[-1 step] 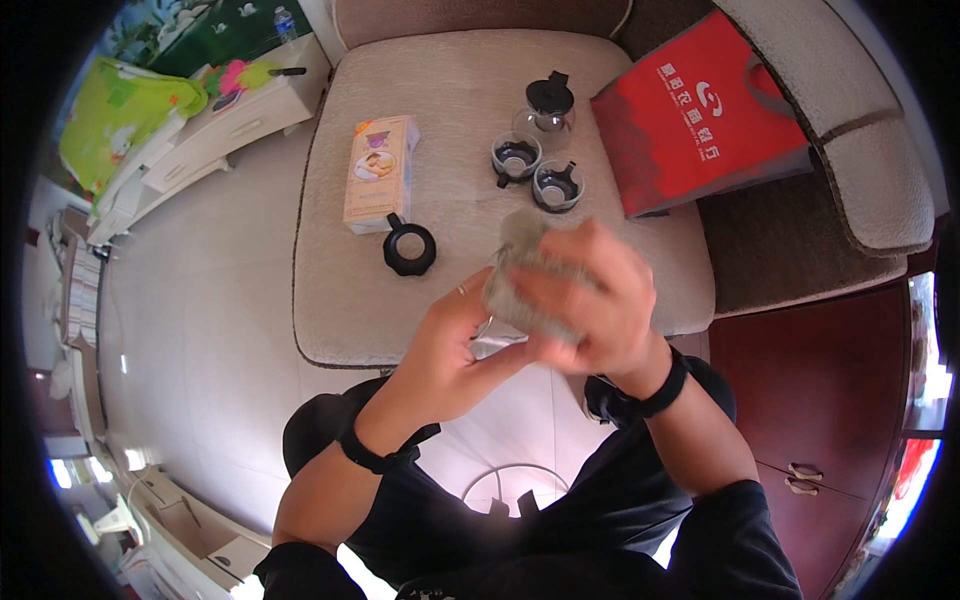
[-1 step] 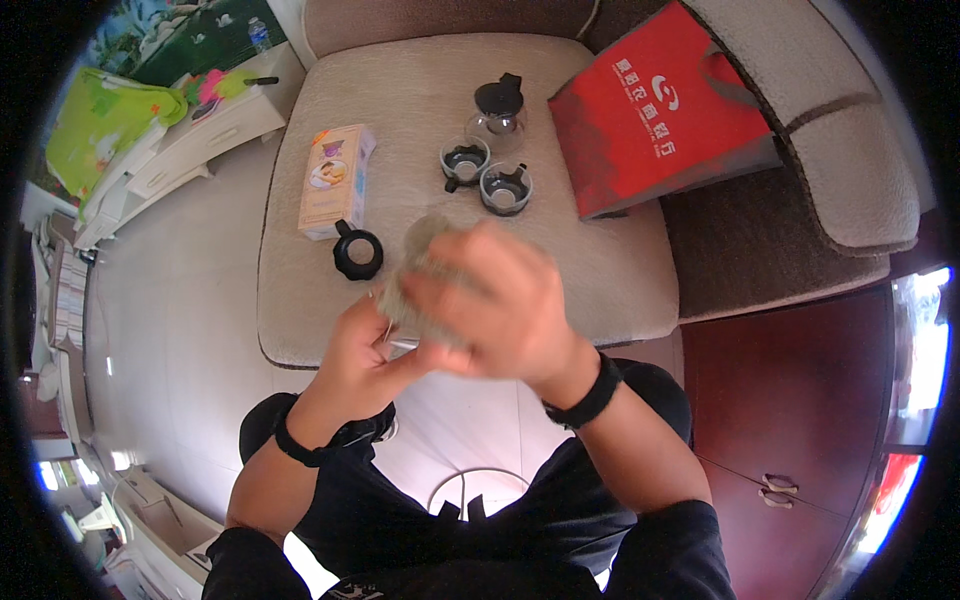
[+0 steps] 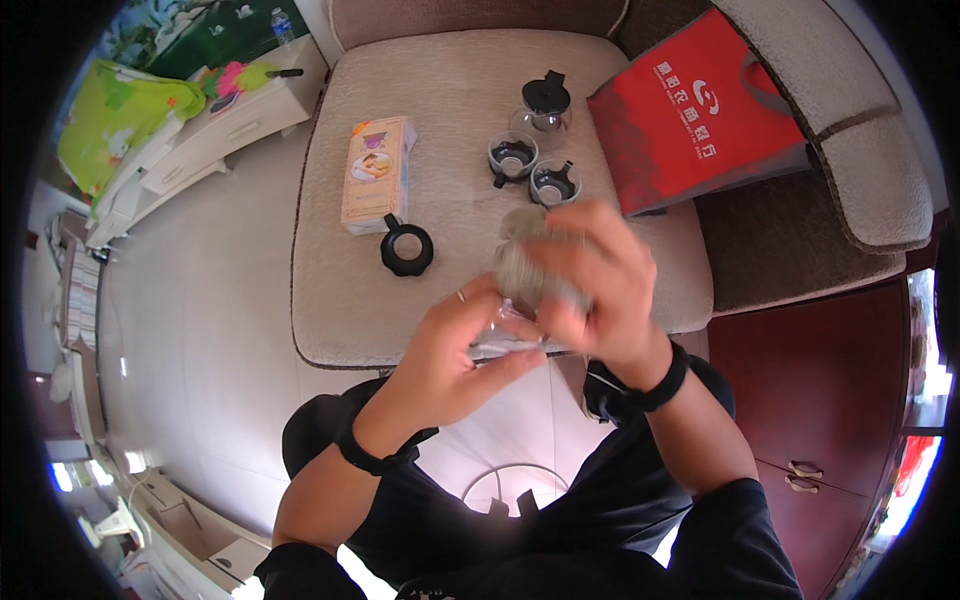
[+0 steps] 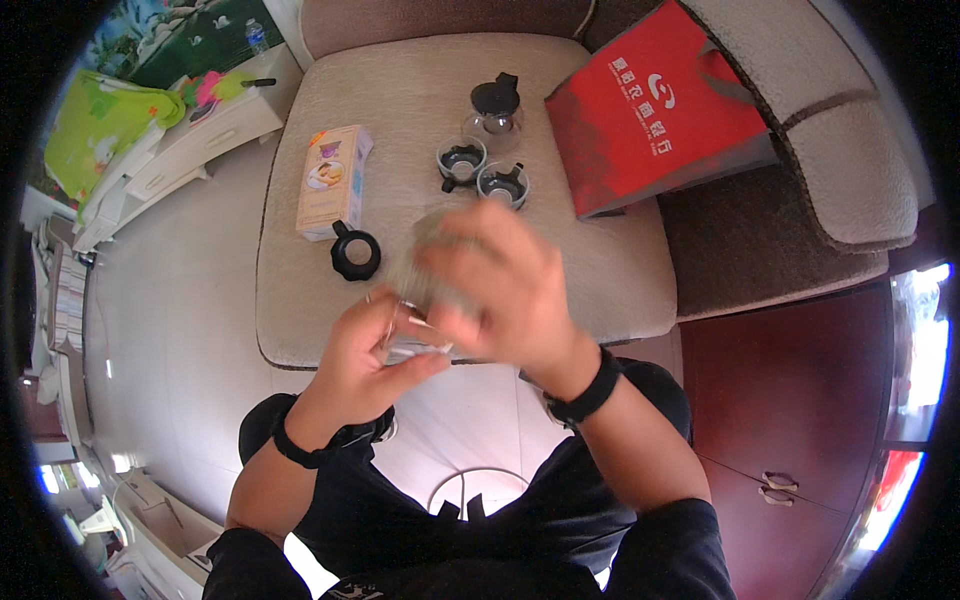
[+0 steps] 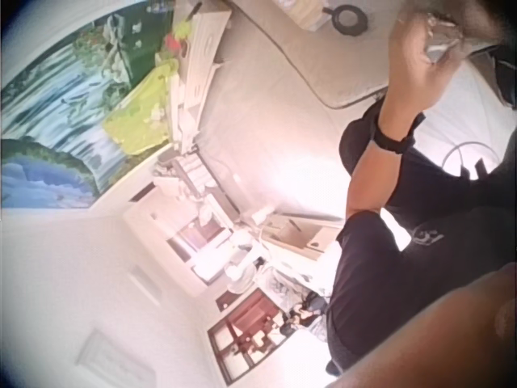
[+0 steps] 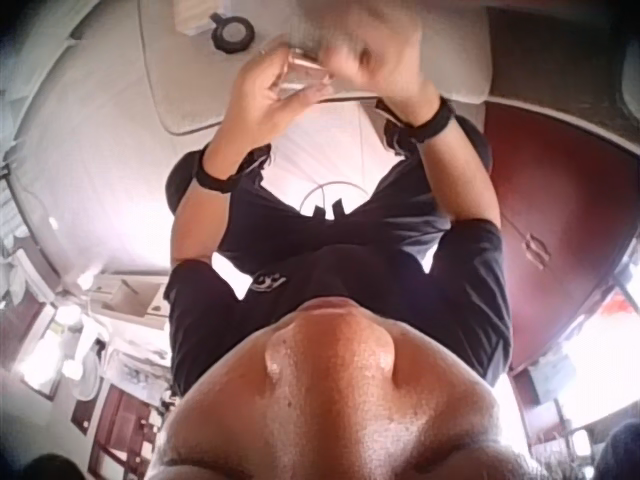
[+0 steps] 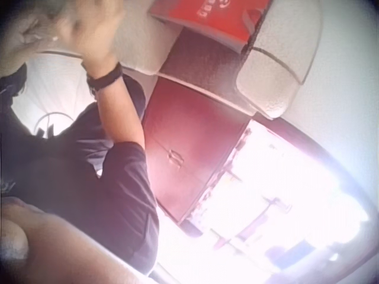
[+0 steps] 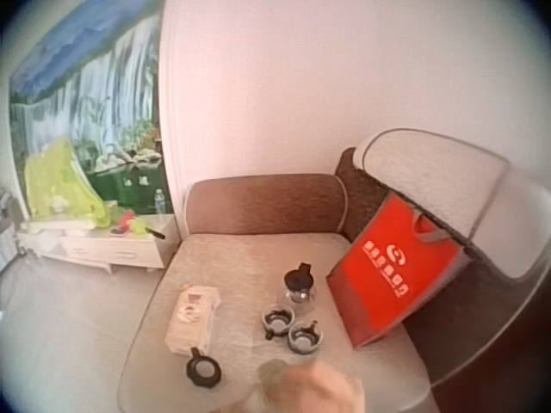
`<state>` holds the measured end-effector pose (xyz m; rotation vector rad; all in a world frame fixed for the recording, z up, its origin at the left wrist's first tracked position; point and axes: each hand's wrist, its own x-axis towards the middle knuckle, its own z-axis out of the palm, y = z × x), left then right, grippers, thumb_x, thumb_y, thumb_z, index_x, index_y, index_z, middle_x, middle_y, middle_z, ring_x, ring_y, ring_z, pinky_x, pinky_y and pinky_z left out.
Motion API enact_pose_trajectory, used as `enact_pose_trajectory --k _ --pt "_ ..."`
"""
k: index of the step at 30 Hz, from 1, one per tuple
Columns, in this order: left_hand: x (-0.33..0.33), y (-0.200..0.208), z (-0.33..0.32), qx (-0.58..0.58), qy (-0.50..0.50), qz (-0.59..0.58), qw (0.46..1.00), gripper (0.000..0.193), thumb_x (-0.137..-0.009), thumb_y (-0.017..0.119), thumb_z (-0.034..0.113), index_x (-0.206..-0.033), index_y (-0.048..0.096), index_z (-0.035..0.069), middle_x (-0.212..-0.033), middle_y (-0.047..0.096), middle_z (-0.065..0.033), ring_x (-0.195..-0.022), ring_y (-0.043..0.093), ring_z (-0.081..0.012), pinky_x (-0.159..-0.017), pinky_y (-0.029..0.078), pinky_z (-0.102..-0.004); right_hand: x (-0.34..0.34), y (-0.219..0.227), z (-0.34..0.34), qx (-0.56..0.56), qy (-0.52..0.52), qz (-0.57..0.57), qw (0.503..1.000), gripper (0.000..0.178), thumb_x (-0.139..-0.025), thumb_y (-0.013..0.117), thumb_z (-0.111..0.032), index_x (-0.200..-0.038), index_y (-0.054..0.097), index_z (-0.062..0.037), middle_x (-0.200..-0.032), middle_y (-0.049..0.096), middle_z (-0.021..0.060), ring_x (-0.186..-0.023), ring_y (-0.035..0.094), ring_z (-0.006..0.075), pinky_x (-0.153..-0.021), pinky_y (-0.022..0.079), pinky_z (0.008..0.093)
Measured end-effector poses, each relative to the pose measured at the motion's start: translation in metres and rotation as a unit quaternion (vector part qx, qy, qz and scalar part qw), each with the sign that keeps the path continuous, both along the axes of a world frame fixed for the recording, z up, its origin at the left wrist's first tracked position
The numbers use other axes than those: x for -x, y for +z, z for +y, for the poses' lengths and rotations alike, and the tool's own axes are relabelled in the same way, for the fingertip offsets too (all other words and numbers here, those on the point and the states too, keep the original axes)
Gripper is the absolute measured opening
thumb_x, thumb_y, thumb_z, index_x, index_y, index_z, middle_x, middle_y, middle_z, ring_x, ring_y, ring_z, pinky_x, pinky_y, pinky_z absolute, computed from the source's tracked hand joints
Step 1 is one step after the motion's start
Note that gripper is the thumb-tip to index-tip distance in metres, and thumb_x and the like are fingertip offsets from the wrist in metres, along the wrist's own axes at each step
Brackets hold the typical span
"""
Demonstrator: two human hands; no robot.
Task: The person sits on the floor and wipes the inside and outside of a glass jar and its black lid with a cloth. They handle the jar and lid one at a time, wiping them thoroughly before placing them on a nearby shelf.
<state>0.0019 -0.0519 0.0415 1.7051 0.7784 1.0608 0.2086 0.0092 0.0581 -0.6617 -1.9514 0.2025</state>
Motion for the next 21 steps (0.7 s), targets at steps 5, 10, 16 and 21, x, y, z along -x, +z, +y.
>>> enact_pose_trajectory --k 5,10,16,21 --pt "-0.002 0.007 -0.001 -0.015 -0.016 0.003 1.0 0.021 -0.088 0.085 0.006 -0.099 0.067 0.004 -0.105 0.067 -0.0089 -0.096 0.064 -0.0197 -0.093 0.05 -0.0326 0.003 -0.014 -0.001 0.093 -0.037 0.073 0.992 0.025 -0.08 0.06 -0.001 -0.102 0.072 0.0044 -0.104 0.067 0.0203 -0.084 0.069 0.036 -0.074 0.057 0.0403" --pt "-0.008 0.006 -0.002 -0.032 -0.01 0.027 0.999 0.022 -0.09 0.082 0.012 -0.105 0.07 0.002 -0.104 0.063 -0.0129 -0.095 0.066 -0.0271 -0.086 0.052 -0.0355 -0.001 -0.008 -0.006 0.008 -0.046 0.068 0.997 0.027 -0.077 0.062 -0.004 -0.101 0.073 0.0034 -0.105 0.067 0.0199 -0.079 0.068 0.0339 -0.068 0.057 0.0394" --pt "0.002 0.001 -0.001 0.055 0.021 0.022 0.998 0.055 -0.087 0.075 0.0 -0.139 0.056 0.002 -0.122 0.068 -0.0184 -0.112 0.069 -0.0342 -0.097 0.054 -0.0393 0.01 0.013 -0.031 -0.119 0.071 -0.081 0.987 0.029 -0.074 0.073 -0.023 -0.096 0.075 -0.0047 -0.098 0.064 0.0133 -0.071 0.064 0.0261 -0.058 0.053 0.0346" --pt "0.007 0.007 -0.007 0.03 0.015 0.077 0.996 0.051 -0.085 0.076 0.0 -0.133 0.061 0.002 -0.124 0.066 -0.0205 -0.114 0.065 -0.0439 -0.096 0.054 -0.0437 0.011 0.007 -0.025 -0.087 0.079 -0.008 0.993 0.023 -0.077 0.078 -0.023 -0.095 0.075 -0.0073 -0.099 0.064 0.0097 -0.069 0.063 0.0249 -0.054 0.054 0.0357"
